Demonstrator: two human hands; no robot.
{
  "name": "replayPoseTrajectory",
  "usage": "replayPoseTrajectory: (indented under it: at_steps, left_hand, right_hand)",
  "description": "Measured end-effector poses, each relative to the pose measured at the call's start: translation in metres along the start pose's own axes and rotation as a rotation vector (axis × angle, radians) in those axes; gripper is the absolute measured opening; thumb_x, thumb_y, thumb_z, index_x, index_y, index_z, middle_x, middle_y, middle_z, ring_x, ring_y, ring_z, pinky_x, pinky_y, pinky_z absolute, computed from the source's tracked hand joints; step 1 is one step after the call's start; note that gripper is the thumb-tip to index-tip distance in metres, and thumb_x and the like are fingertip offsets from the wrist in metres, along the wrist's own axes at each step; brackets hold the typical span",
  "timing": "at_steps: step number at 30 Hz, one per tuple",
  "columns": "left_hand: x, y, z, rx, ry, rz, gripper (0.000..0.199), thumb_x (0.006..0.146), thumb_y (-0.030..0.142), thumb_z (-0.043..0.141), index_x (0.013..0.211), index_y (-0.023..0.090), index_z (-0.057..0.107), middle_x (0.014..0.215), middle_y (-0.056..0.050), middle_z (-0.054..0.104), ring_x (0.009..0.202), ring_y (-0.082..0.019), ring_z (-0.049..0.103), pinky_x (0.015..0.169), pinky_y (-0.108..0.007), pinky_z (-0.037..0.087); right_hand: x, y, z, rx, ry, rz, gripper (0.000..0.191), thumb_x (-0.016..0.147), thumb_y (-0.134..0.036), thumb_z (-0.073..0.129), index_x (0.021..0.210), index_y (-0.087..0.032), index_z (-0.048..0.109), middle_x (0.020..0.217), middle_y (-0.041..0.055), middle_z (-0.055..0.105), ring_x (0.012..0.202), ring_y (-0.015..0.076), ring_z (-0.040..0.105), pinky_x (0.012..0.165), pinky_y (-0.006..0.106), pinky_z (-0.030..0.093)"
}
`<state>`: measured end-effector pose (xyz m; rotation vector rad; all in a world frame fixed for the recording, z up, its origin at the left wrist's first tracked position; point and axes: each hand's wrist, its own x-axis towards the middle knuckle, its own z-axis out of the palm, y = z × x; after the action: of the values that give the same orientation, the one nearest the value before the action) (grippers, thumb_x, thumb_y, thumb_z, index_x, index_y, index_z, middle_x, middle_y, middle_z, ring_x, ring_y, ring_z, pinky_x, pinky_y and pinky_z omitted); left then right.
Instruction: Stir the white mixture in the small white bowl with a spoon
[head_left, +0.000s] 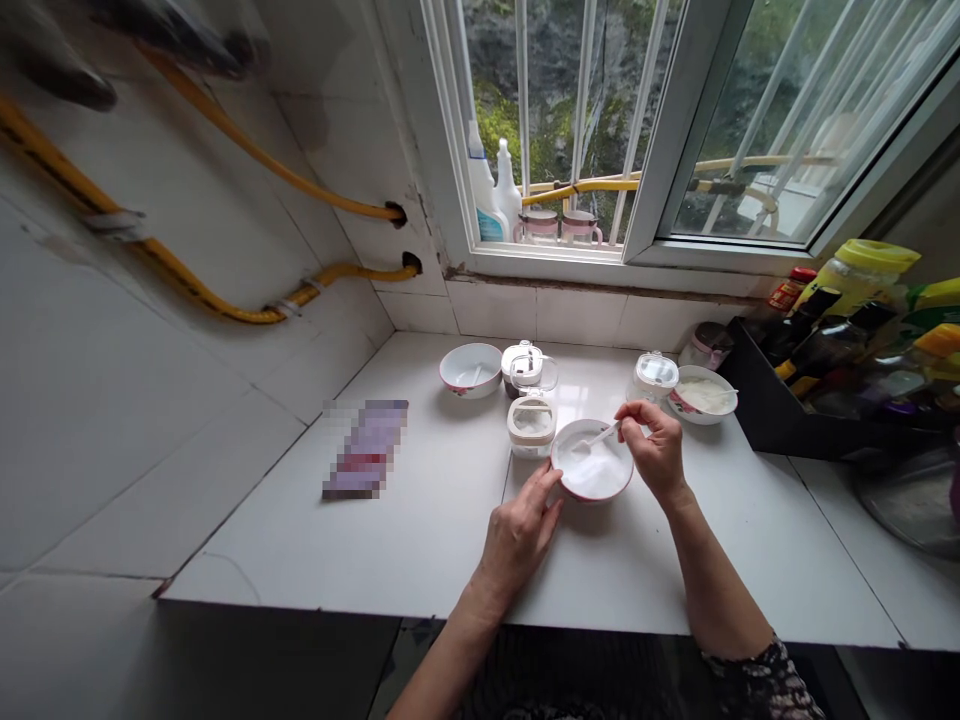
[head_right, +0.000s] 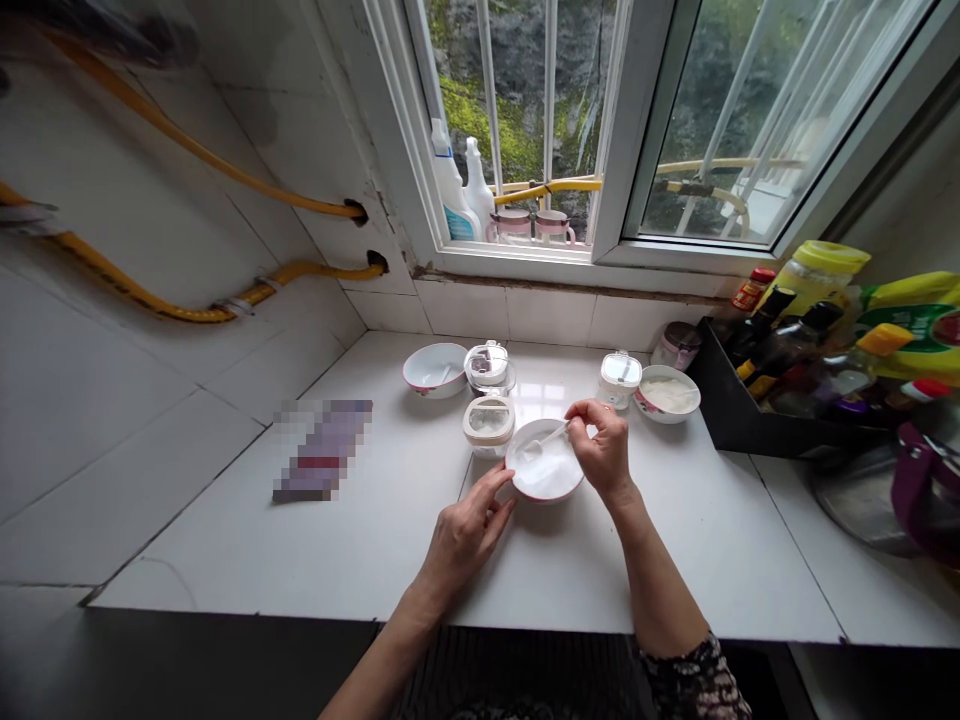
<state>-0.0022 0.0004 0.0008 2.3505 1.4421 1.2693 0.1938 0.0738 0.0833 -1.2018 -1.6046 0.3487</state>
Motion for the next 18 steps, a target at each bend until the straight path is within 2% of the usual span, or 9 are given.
replayPoseTrajectory:
  at_steps: [4, 10, 14, 18]
  left_hand:
    - [0.0, 0.001, 0.0, -0.013, -0.004, -0.005, 0.042, 0.094, 0.013, 0.054, 0.134, 0.023, 0.049, 0.133, -0.011, 0.065, 0.085, -0.017, 0.074, 0.07, -0.026, 0.062]
    - [0.0, 0.001, -0.001, -0.011, -0.014, -0.006, 0.042, 0.094, 0.013, 0.054, 0.133, 0.024, 0.048, 0.135, -0.012, 0.064, 0.086, -0.018, 0.075, 0.072, -0.027, 0.062]
    - [0.0, 0.0, -0.001, -0.004, -0.014, -0.002, 0.042, 0.094, 0.013, 0.053, 0.134, 0.024, 0.048, 0.135, -0.011, 0.063, 0.087, -0.018, 0.075, 0.074, -0.027, 0.062]
    - [0.0, 0.0, 0.0, -0.009, 0.004, 0.01, 0.041, 0.093, 0.012, 0.053, 0.132, 0.023, 0.049, 0.133, -0.012, 0.064, 0.085, -0.018, 0.075, 0.074, -0.027, 0.062]
  right_hand:
    - [0.003, 0.004, -0.012, -0.036, -0.075, -0.017, 0.014, 0.073, -0.02, 0.05, 0.063, -0.023, 0.059, 0.062, 0.0008, 0.062, 0.066, 0.0188, 0.055, 0.07, 0.033, 0.045]
    - [-0.001, 0.0, 0.003, -0.089, -0.226, -0.078, 0.016, 0.072, -0.018, 0.048, 0.06, -0.023, 0.057, 0.057, -0.0003, 0.06, 0.06, 0.0166, 0.051, 0.076, 0.033, 0.044]
    - [-0.004, -0.002, 0.01, -0.051, -0.249, 0.029, 0.016, 0.071, -0.02, 0.046, 0.059, -0.023, 0.056, 0.056, -0.0007, 0.059, 0.058, 0.0156, 0.05, 0.069, 0.03, 0.043]
    - [-0.002, 0.001, 0.008, 0.065, -0.241, 0.175, 0.013, 0.068, -0.023, 0.046, 0.059, -0.023, 0.056, 0.052, -0.0022, 0.055, 0.052, 0.014, 0.048, 0.057, 0.027, 0.039]
